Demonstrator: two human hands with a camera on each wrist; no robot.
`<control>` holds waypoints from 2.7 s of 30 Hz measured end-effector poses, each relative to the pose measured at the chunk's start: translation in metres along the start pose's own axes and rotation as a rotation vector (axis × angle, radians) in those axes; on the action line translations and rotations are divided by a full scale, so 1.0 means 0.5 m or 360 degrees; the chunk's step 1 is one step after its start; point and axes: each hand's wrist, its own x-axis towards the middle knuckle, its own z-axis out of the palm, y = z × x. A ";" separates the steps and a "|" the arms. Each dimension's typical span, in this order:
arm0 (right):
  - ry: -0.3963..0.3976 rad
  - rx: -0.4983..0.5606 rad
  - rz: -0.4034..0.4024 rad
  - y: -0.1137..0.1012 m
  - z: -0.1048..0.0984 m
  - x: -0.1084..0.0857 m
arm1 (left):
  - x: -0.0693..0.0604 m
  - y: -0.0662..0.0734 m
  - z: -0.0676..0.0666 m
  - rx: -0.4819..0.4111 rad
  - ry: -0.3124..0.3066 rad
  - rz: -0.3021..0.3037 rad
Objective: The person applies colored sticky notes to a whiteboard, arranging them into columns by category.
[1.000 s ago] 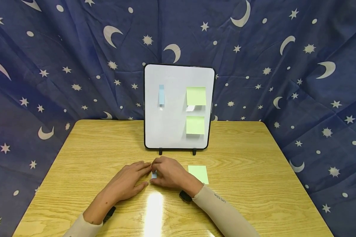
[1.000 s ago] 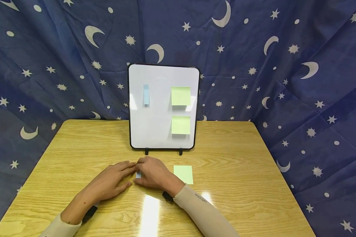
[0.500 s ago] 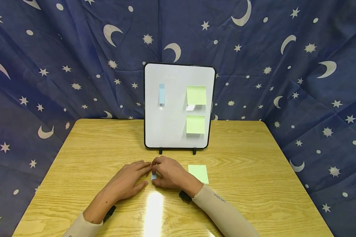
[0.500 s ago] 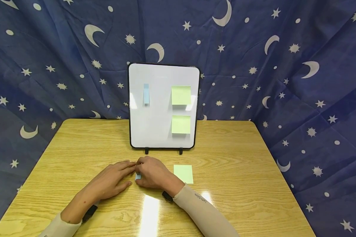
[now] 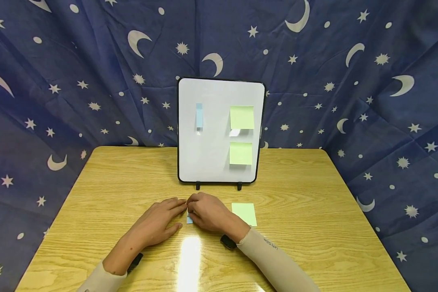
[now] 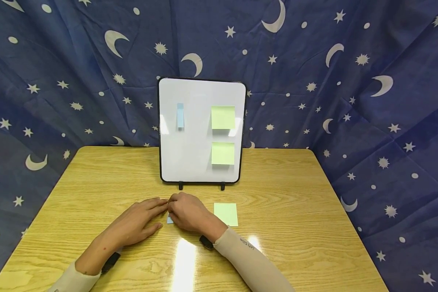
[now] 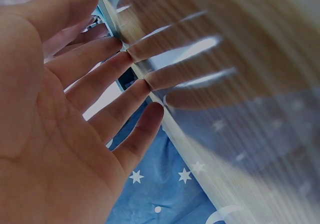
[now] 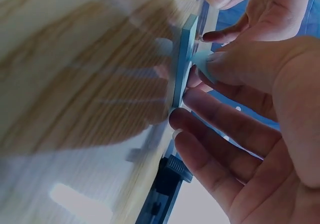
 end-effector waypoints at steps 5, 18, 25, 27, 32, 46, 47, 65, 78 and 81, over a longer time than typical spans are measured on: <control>0.0006 -0.0009 0.0026 0.001 0.003 0.001 | 0.001 0.000 0.000 -0.0005 0.0001 -0.0004; 0.0075 0.0110 0.0047 0.007 0.001 0.004 | -0.009 0.003 -0.006 0.0078 0.0146 0.0125; 0.0152 0.0263 0.0047 0.012 0.001 0.010 | -0.012 0.006 -0.004 0.0032 0.0271 0.0354; 0.0154 0.0283 0.0057 0.013 0.002 0.010 | -0.012 0.008 -0.003 0.0033 0.0248 0.0373; 0.0146 0.0299 0.0082 0.014 0.003 0.011 | -0.015 0.013 -0.002 0.0058 0.0076 0.0283; 0.0091 -0.0055 0.0149 0.006 0.000 0.020 | -0.018 0.012 -0.005 0.0071 -0.0024 0.0225; 0.0095 -0.0071 0.0164 0.006 0.001 0.021 | -0.019 0.012 -0.005 0.0066 -0.0027 0.0223; 0.0157 -0.0104 0.0258 0.017 0.009 0.037 | -0.019 0.016 -0.003 0.0008 -0.0053 0.0193; 0.0221 -0.0025 0.0270 0.028 0.009 0.041 | -0.017 0.018 0.001 -0.0016 -0.0052 0.0189; 0.0229 -0.0007 0.0279 0.030 0.009 0.041 | -0.017 0.018 0.001 -0.0021 -0.0049 0.0186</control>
